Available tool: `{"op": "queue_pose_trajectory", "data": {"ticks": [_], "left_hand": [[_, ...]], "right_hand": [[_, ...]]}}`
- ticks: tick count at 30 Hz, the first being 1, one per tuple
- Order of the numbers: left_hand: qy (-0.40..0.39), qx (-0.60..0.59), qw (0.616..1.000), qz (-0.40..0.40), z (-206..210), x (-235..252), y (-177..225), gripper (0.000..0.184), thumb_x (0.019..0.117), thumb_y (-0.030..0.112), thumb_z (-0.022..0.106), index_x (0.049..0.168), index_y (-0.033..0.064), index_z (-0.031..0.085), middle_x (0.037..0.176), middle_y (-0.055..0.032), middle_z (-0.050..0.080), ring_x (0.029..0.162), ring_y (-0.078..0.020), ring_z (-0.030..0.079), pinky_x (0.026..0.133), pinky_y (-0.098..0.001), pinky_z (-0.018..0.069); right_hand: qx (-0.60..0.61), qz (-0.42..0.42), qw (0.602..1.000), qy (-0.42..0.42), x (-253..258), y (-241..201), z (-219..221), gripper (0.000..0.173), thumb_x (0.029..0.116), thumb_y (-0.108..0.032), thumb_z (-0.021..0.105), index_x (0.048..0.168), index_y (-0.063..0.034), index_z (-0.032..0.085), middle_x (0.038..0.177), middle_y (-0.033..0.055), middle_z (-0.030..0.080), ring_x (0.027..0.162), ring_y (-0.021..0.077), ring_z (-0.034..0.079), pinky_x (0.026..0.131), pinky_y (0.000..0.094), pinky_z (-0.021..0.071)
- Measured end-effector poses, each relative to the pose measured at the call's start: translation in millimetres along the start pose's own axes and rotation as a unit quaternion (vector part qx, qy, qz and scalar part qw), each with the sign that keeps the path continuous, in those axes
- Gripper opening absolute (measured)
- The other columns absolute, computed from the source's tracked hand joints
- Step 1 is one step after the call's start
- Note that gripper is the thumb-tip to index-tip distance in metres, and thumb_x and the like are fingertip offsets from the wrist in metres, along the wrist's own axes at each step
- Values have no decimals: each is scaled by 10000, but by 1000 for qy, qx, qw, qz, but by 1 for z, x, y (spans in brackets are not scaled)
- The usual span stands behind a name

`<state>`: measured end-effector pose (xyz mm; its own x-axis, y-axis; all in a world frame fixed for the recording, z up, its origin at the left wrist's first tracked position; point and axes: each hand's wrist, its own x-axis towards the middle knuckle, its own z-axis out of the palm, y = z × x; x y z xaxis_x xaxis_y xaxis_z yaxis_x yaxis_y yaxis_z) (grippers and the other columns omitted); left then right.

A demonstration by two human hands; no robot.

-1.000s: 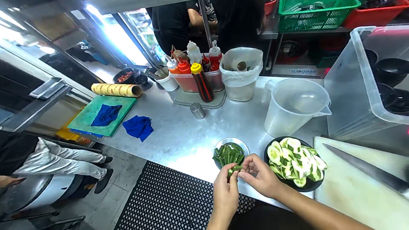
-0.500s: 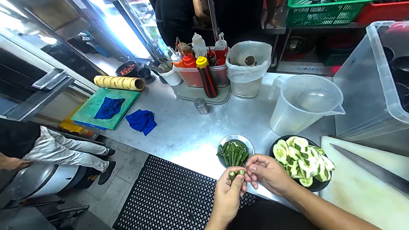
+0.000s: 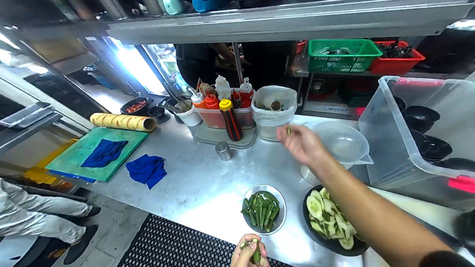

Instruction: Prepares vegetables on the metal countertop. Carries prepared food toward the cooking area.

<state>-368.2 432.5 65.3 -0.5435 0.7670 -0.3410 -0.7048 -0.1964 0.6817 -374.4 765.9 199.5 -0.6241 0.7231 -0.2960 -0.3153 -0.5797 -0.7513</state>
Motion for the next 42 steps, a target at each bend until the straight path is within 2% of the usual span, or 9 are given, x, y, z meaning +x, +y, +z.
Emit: {"op": "queue_pose_trajectory", "data": {"ticks": [3, 8, 13, 22, 24, 29, 34, 37, 42], "left_hand": [[-37, -44, 998, -7, -7, 0, 0, 285, 1044, 178, 340, 1128, 78, 593, 759, -99, 693, 570, -148, 672, 479, -254, 548], [-69, -133, 988, 28, -31, 1, -3, 222, 1012, 256, 528, 1091, 159, 711, 746, -88, 690, 625, -177, 685, 572, -300, 571], [10, -176, 984, 17, -44, 3, 10, 263, 947, 286, 591, 1082, 105, 727, 931, -143, 705, 808, -256, 707, 705, -378, 598], [57, -192, 980, 7, -38, 14, 29, 360, 1013, 242, 391, 987, 42, 689, 905, -143, 670, 831, -260, 673, 779, -406, 571], [106, -154, 982, 0, -36, 17, 25, 262, 987, 149, 417, 952, 50, 656, 837, -113, 647, 762, -230, 659, 733, -383, 574], [202, 47, 978, -3, -45, 23, 8, 256, 972, 8, 556, 1213, 15, 643, 887, -124, 624, 739, -204, 633, 627, -326, 567], [225, 217, 948, -53, -53, 42, -22, 148, 989, 149, 659, 981, 12, 713, 752, -81, 632, 592, -143, 589, 509, -267, 501], [196, 407, 890, -55, -52, 57, -37, 186, 944, 265, 716, 1030, 105, 753, 873, -31, 711, 718, -130, 645, 665, -339, 544], [159, 527, 832, -68, -36, 66, -48, 336, 967, 344, 667, 1218, 123, 702, 945, -57, 706, 802, -168, 677, 781, -399, 583]], "right_hand": [[-43, -32, 998, 35, 32, -26, 27, 359, 1076, -219, 412, 1365, -6, 418, 1178, 164, 654, 897, 228, 728, 805, 360, 621], [-243, 20, 968, -62, -9, 65, -7, 232, 1074, -273, 483, 1153, -105, 622, 915, 20, 657, 720, 120, 623, 660, 306, 550], [-384, 142, 911, -55, -44, 155, -64, 189, 1065, -183, 538, 1091, -44, 665, 900, 75, 685, 731, 154, 653, 665, 307, 561], [-557, 54, 788, -256, -119, 185, -70, 265, 1033, -280, 508, 1103, -122, 709, 909, 12, 686, 785, 99, 641, 738, 303, 546], [-645, 43, 727, -230, -109, 188, -80, 268, 1028, -261, 502, 1119, -112, 706, 978, 57, 694, 864, 158, 661, 806, 370, 555], [-775, 85, 590, -210, -96, 186, -98, 362, 1007, -235, 548, 1327, -83, 623, 1276, 172, 618, 1175, 329, 625, 1006, 521, 516], [-798, 2, 553, -237, -91, 204, -90, 476, 981, -151, 592, 1453, -206, 560, 1425, 178, 509, 1204, 359, 607, 958, 523, 560], [-816, -31, 505, -280, -79, 209, -89, 466, 956, -74, 590, 1389, -242, 627, 1523, 159, 462, 1236, 369, 597, 946, 541, 563], [-808, -98, 468, -343, -63, 204, -94, 265, 958, -157, 646, 1197, -249, 715, 1371, 95, 564, 1192, 290, 603, 912, 487, 575]]}}
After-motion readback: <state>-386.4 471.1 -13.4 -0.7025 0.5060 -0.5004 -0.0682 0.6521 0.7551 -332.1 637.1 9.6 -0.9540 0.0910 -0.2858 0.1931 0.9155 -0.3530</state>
